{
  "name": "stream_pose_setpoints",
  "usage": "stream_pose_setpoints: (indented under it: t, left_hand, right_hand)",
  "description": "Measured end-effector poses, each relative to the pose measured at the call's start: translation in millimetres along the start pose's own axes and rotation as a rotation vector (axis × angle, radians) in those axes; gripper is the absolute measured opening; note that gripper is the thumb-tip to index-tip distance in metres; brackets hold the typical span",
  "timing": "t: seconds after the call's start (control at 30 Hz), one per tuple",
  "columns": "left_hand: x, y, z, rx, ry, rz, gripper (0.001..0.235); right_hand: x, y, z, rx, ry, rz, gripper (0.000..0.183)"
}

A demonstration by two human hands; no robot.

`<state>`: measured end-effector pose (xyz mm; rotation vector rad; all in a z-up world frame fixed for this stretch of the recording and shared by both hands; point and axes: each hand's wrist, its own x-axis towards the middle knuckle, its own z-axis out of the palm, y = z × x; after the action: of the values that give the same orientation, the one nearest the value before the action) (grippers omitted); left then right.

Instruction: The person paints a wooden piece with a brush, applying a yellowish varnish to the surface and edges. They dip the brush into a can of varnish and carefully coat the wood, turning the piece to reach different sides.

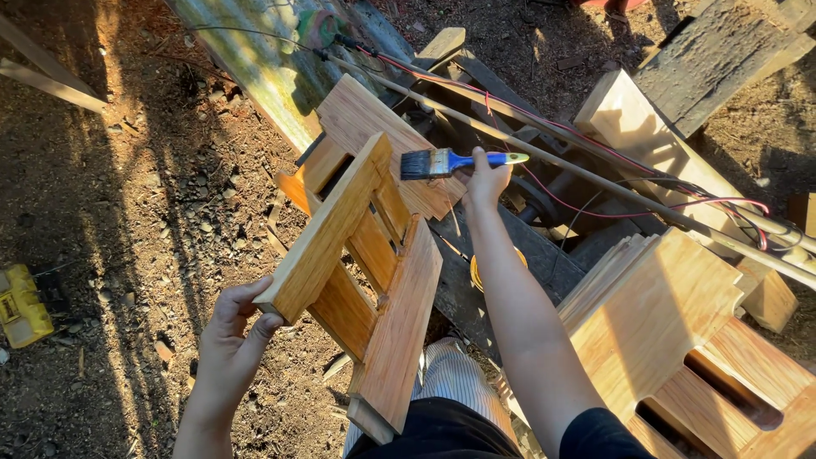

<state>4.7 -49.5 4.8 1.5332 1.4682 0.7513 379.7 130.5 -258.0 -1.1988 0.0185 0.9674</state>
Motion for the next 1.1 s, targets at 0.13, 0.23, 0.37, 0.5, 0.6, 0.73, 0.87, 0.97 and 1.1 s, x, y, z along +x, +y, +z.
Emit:
stream_pose_setpoints:
  t: [0.13,0.23,0.37,0.5,0.6,0.73,0.87,0.97,1.1]
  left_hand:
    - [4,10,5,-0.006,-0.002,-0.024,0.049]
    - [6,11,5,0.002,-0.018,-0.014,0.049]
    - [9,9,9,0.018,-0.03,0.052,0.048]
    - [11,18,17,0.008,-0.051,0.073,0.047]
    - [11,23,20,0.057,-0.049,0.101,0.048]
    - [13,19,18,0.04,-0.039,0.087,0.049]
    - [9,23,21,-0.007,-0.05,0.1,0.047]
    - [10,27,21,-0.019,-0.059,0.111,0.047]
    - [10,16,15,-0.013,-0.033,0.047,0.048]
  right_hand:
    - [-38,10,-2,0.083,0.022,0.08,0.028]
    - [-63,23,-16,0.091,0.011,0.147,0.017]
    - [-81,9,-29,0.105,0.005,0.057,0.017]
    - [-93,-1,-28,0.193,0.023,-0.03,0.019]
    - [-114,-3,-14,0.19,0.05,-0.08,0.021]
    - [-111,13,-45,-0.248,-0.102,-0.407,0.023]
    - [-73,32,-57,0.0,-0.032,-0.37,0.025]
    - [-92,6,-42,0.031,-0.019,-0.268,0.025]
    - [-61,37,-82,-0.307,-0.16,-0.439,0.024]
